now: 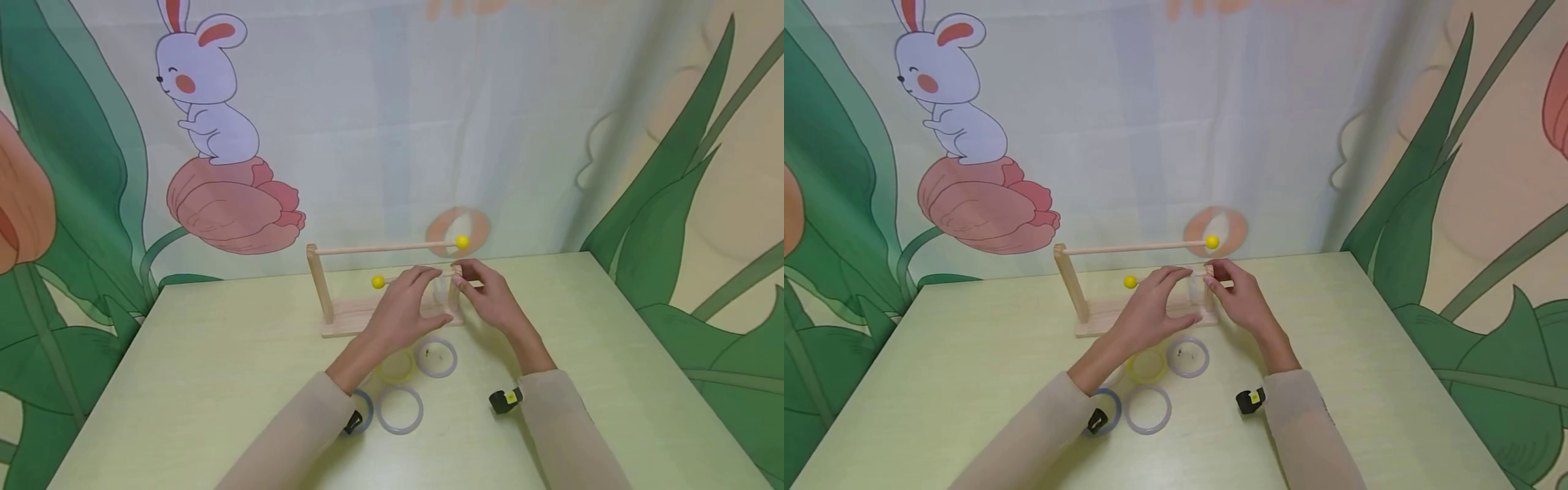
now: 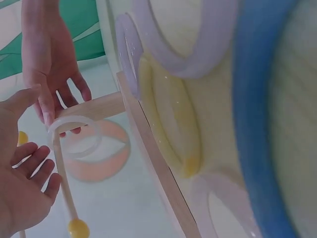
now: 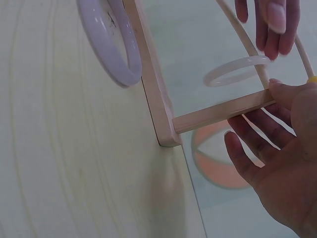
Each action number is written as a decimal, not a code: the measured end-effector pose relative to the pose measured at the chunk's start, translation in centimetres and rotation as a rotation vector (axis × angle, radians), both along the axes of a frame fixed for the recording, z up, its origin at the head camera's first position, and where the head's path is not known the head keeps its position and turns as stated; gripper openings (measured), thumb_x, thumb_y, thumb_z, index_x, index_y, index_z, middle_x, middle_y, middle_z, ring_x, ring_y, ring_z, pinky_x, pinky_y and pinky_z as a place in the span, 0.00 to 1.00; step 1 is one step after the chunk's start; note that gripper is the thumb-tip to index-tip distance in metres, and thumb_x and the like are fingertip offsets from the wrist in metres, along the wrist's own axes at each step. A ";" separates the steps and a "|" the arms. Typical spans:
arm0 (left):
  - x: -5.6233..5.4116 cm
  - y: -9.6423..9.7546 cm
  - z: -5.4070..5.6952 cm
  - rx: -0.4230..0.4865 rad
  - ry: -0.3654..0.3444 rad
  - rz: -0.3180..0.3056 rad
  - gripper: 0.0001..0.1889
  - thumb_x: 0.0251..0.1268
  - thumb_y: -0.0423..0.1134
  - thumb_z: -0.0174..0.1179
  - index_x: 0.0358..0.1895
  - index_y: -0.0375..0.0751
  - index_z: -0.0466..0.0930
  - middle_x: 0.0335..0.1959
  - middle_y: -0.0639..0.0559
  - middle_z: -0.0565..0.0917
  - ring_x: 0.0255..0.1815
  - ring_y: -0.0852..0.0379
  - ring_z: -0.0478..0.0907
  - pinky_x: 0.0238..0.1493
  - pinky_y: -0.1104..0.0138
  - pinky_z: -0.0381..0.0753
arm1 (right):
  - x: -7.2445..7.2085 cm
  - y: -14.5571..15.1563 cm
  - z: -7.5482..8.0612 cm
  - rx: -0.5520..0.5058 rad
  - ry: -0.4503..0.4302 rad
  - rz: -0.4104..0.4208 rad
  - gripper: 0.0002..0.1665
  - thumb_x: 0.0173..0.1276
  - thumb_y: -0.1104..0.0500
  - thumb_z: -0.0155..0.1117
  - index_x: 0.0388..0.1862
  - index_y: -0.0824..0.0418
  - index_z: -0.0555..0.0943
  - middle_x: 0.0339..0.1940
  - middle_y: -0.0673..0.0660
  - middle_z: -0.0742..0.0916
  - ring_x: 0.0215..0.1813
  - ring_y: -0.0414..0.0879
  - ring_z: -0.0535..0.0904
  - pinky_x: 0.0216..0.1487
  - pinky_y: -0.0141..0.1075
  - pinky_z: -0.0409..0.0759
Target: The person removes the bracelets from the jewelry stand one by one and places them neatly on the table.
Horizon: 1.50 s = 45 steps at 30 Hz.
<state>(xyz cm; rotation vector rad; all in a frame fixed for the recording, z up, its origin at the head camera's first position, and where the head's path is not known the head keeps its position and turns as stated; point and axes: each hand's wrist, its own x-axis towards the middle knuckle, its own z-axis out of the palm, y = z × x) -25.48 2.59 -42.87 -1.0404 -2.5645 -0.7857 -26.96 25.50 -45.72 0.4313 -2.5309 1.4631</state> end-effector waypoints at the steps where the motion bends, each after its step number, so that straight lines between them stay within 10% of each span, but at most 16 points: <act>1: -0.2 0.2 0.0 -0.011 0.001 0.007 0.43 0.62 0.55 0.78 0.76 0.40 0.71 0.73 0.48 0.74 0.75 0.49 0.71 0.74 0.55 0.73 | 0.0 0.0 -0.1 -0.002 0.001 0.001 0.21 0.84 0.55 0.60 0.69 0.64 0.78 0.56 0.63 0.87 0.61 0.57 0.83 0.59 0.56 0.84; 11: -1.9 1.2 0.2 -0.058 -0.042 0.069 0.45 0.65 0.54 0.76 0.80 0.42 0.66 0.76 0.47 0.72 0.76 0.47 0.69 0.73 0.49 0.73 | 0.1 -0.2 0.1 -0.012 -0.003 -0.003 0.23 0.84 0.60 0.58 0.71 0.70 0.75 0.57 0.70 0.86 0.61 0.64 0.82 0.59 0.61 0.82; 21: -2.3 1.5 -0.8 -0.039 -0.022 0.099 0.34 0.69 0.50 0.74 0.75 0.45 0.75 0.68 0.48 0.80 0.68 0.45 0.77 0.70 0.49 0.75 | 2.5 -1.4 3.6 -0.021 -0.018 0.015 0.21 0.83 0.65 0.59 0.68 0.75 0.75 0.57 0.75 0.85 0.61 0.67 0.81 0.59 0.61 0.82; 28: -2.3 1.7 -1.3 0.022 0.014 0.084 0.31 0.70 0.49 0.73 0.74 0.47 0.77 0.68 0.50 0.81 0.67 0.45 0.79 0.69 0.48 0.76 | -0.1 0.0 0.0 -0.016 -0.005 0.008 0.22 0.84 0.57 0.60 0.69 0.66 0.77 0.57 0.67 0.86 0.61 0.60 0.82 0.59 0.57 0.83; 45: -2.8 0.6 -0.3 0.066 -0.118 -0.026 0.26 0.75 0.41 0.68 0.73 0.43 0.78 0.73 0.49 0.78 0.72 0.46 0.75 0.74 0.49 0.72 | -0.1 0.0 -0.1 -0.022 -0.001 0.006 0.21 0.84 0.55 0.60 0.67 0.65 0.79 0.55 0.65 0.87 0.61 0.59 0.83 0.60 0.56 0.84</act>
